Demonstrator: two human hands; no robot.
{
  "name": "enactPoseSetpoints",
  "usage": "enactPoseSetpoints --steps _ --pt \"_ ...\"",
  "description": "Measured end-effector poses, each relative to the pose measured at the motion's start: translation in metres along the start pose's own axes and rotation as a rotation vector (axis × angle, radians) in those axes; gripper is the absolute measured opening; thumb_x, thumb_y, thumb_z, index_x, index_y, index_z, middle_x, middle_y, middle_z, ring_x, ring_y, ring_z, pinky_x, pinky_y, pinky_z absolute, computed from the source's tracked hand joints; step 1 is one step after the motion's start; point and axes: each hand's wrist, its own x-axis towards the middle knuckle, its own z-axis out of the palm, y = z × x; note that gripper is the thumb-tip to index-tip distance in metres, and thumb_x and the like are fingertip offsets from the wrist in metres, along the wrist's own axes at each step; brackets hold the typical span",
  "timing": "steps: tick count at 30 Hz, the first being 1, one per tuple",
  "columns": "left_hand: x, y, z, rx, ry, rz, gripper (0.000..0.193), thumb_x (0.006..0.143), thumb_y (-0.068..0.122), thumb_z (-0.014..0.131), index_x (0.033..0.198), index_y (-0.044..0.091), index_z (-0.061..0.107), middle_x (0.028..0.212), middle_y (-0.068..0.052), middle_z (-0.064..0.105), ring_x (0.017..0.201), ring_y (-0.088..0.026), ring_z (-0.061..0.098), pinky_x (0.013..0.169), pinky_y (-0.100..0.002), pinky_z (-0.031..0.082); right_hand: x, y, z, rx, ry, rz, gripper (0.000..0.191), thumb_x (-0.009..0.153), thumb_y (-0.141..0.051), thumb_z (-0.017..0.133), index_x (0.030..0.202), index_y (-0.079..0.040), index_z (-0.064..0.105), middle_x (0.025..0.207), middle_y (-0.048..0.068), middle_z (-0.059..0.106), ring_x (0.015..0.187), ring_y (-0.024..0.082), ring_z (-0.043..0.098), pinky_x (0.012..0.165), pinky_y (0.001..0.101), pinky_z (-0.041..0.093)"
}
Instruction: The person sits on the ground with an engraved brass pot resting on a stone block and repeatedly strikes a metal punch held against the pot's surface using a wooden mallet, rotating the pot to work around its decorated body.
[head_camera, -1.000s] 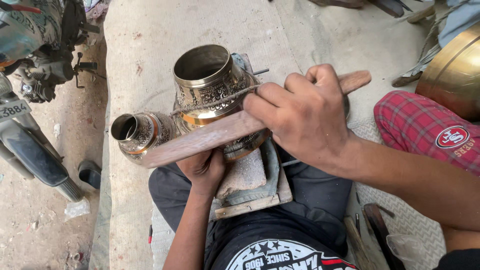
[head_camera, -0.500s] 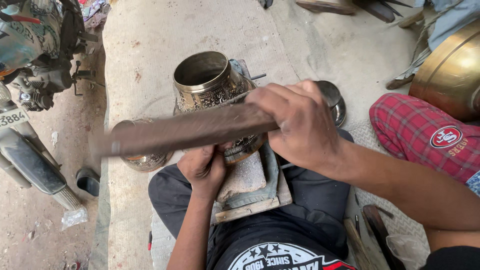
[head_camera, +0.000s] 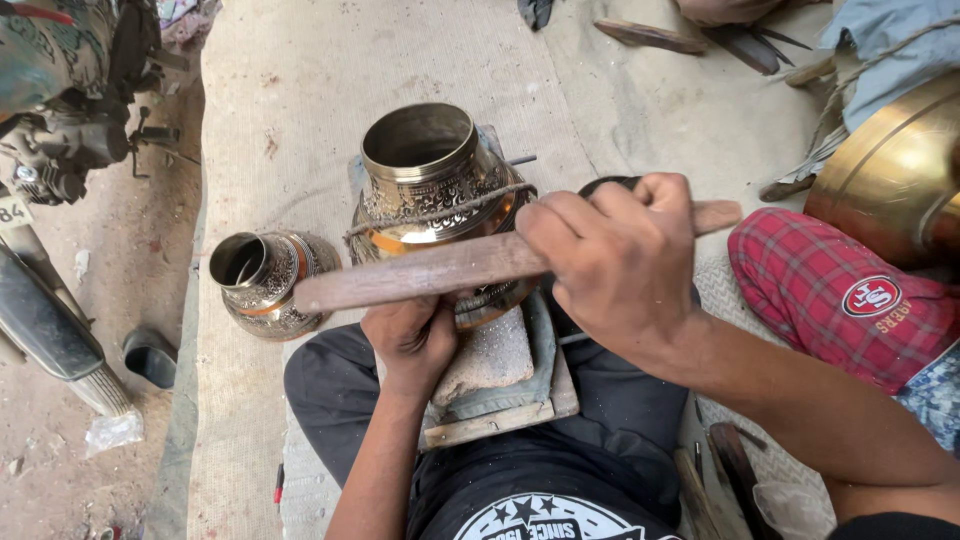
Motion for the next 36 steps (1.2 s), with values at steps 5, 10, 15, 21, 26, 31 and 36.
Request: enactPoseSetpoints --steps 5,10,15,21,26,31,36 --pt "-0.004 -0.003 0.003 0.064 0.006 0.002 0.025 0.076 -0.01 0.07 0.095 0.004 0.076 0.083 -0.008 0.075 0.077 -0.019 0.075 0.075 -0.029 0.057 -0.01 0.003 0.0 0.072 -0.025 0.057 0.017 0.092 -0.003 0.075 0.098 -0.018 0.07 0.086 -0.006 0.069 0.068 0.015 0.055 0.079 0.0398 0.033" --pt "-0.001 0.004 0.004 0.038 0.002 0.019 0.029 0.078 -0.011 0.069 0.103 0.005 0.074 0.089 -0.009 0.076 0.083 -0.019 0.076 0.08 -0.03 0.058 -0.002 0.0 -0.013 0.146 -0.122 0.136 0.018 0.085 -0.004 0.073 0.099 -0.015 0.07 0.083 -0.002 0.067 0.071 0.018 0.059 0.08 0.0408 0.033" --pt "0.01 0.014 0.008 -0.133 -0.013 -0.061 0.036 0.089 -0.017 0.067 0.121 0.0 0.07 0.1 -0.01 0.078 0.091 -0.015 0.079 0.084 -0.027 0.062 0.03 0.015 -0.035 0.161 -0.09 0.097 0.038 0.073 0.003 0.066 0.109 -0.01 0.072 0.09 0.004 0.072 0.081 0.021 0.067 0.077 0.0404 0.034" --pt "0.014 0.018 0.01 -0.169 -0.007 -0.093 0.042 0.09 -0.02 0.061 0.125 0.001 0.069 0.1 -0.011 0.078 0.091 -0.014 0.079 0.084 -0.025 0.063 0.037 0.011 -0.024 0.912 -0.021 0.386 0.024 0.094 0.002 0.073 0.114 -0.009 0.063 0.097 0.001 0.067 0.092 0.004 0.063 0.079 0.0286 0.051" --pt "0.009 0.019 0.009 -0.022 0.005 -0.052 0.037 0.085 -0.016 0.067 0.118 0.001 0.072 0.095 -0.01 0.079 0.088 -0.014 0.078 0.082 -0.024 0.061 0.027 0.015 -0.023 0.516 -0.159 0.327 0.023 0.083 -0.002 0.072 0.101 -0.014 0.066 0.078 -0.003 0.066 0.071 0.009 0.06 0.067 0.0361 0.044" --pt "0.007 0.014 0.01 0.013 0.04 -0.079 0.028 0.085 -0.014 0.073 0.108 0.002 0.076 0.085 -0.008 0.077 0.078 -0.012 0.075 0.075 -0.024 0.058 0.024 0.014 -0.03 0.018 -0.198 0.022 0.023 0.08 -0.004 0.071 0.099 -0.017 0.071 0.079 -0.001 0.068 0.075 0.019 0.063 0.077 0.0407 0.038" --pt "-0.002 0.005 0.01 -0.103 0.012 -0.028 0.035 0.088 -0.017 0.062 0.118 -0.001 0.071 0.101 -0.013 0.078 0.087 -0.02 0.079 0.082 -0.028 0.063 0.015 0.015 -0.032 0.518 -0.059 0.261 0.025 0.081 -0.002 0.066 0.104 -0.011 0.064 0.09 0.001 0.067 0.081 0.016 0.065 0.077 0.0351 0.047"
